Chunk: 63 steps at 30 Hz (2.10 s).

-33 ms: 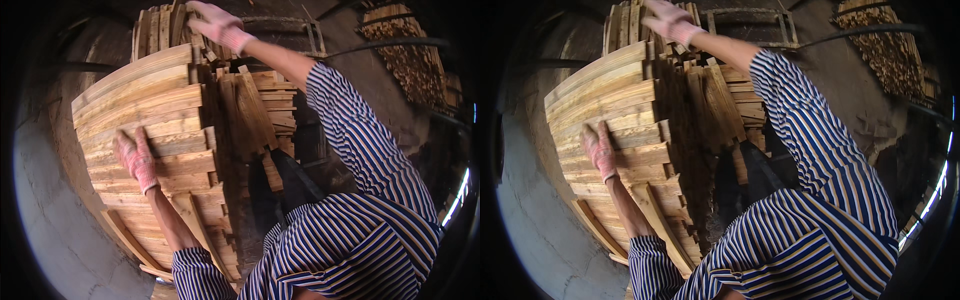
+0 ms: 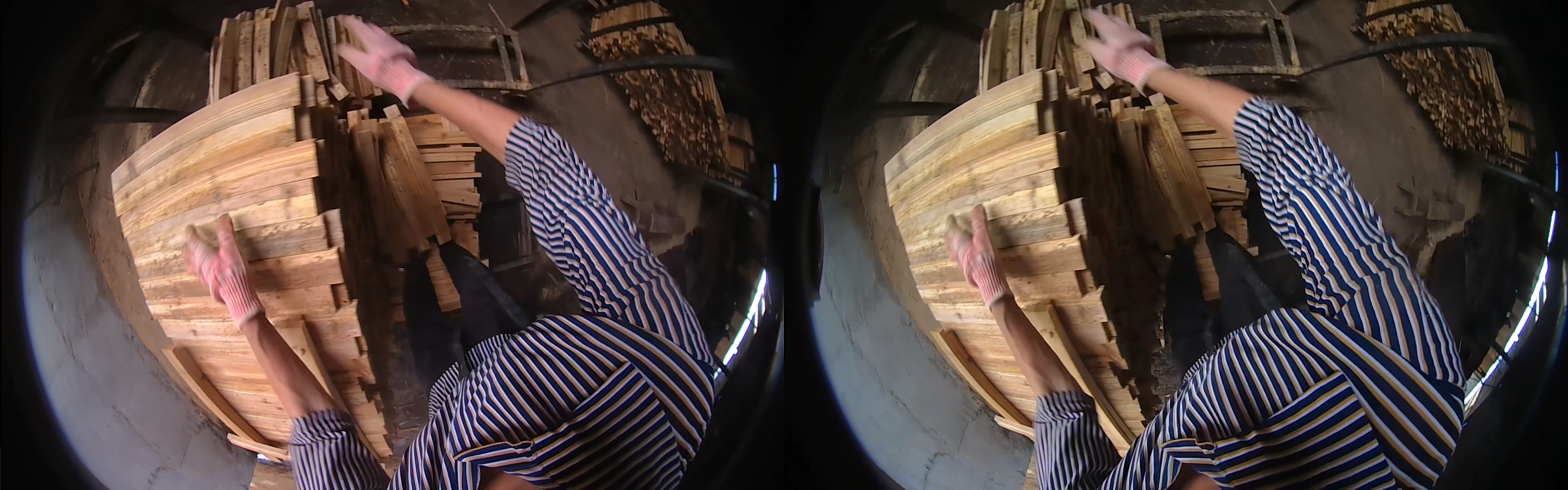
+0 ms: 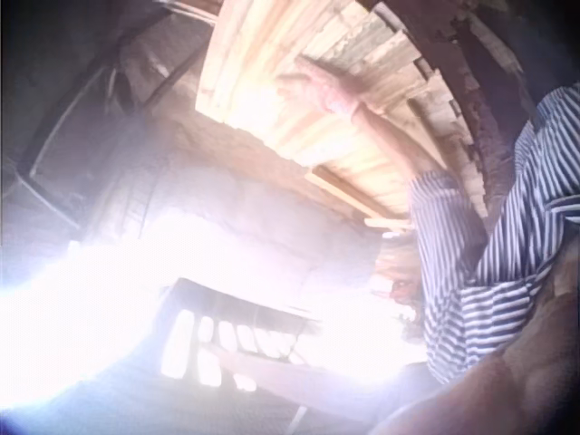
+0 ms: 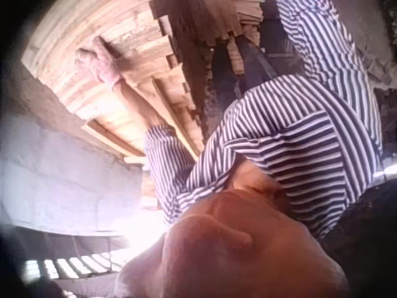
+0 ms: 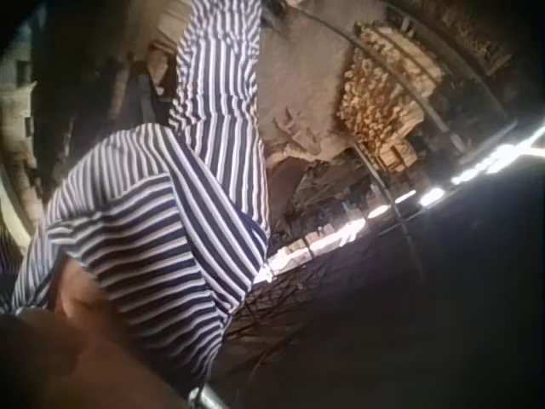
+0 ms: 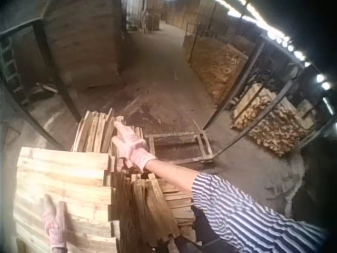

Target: The person picks up wooden planks from a pile on the floor and stacks them onto a metal rack. The person wears pink gloves and handles the planks one by one or in small groups, arranging them vertically on the rack.

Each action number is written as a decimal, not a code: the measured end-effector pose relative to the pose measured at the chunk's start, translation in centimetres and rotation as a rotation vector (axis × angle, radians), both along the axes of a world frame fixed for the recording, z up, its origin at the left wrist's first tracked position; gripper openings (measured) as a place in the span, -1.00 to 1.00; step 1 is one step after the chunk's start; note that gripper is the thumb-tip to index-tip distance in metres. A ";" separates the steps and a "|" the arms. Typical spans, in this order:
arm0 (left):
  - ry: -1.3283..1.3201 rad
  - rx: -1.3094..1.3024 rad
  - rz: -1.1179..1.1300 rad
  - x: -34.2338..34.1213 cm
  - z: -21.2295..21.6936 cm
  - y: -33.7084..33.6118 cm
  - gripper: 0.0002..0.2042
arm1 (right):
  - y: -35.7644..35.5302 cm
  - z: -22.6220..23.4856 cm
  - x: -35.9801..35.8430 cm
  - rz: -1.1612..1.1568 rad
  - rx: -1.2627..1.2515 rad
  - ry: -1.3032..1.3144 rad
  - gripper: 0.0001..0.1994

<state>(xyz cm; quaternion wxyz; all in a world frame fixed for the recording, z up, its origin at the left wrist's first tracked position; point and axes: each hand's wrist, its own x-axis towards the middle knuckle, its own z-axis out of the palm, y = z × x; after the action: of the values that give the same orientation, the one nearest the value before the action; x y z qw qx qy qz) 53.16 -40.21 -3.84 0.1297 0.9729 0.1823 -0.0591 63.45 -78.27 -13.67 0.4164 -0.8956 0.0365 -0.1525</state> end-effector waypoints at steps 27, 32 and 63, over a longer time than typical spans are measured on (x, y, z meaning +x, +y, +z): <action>0.565 -0.903 0.326 -22.3 -52.3 -31.6 -0.25 | -5.1 -48.6 -32.8 -0.306 0.365 1.021 -0.03; 0.655 -0.923 0.364 -24.9 -43.4 -28.9 -0.12 | -5.3 -38.4 -36.1 -0.257 1.089 1.282 -0.37; 0.167 -1.894 0.148 -9.6 3.5 -27.5 -0.32 | -6.1 18.9 -34.9 0.427 1.169 0.867 -0.04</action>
<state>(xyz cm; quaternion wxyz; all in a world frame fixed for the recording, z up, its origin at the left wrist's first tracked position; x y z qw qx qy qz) 43.58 -67.75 -0.38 0.8536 0.4425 0.1283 -0.2431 28.60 -84.38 5.25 0.7921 -0.4966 0.0977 0.3413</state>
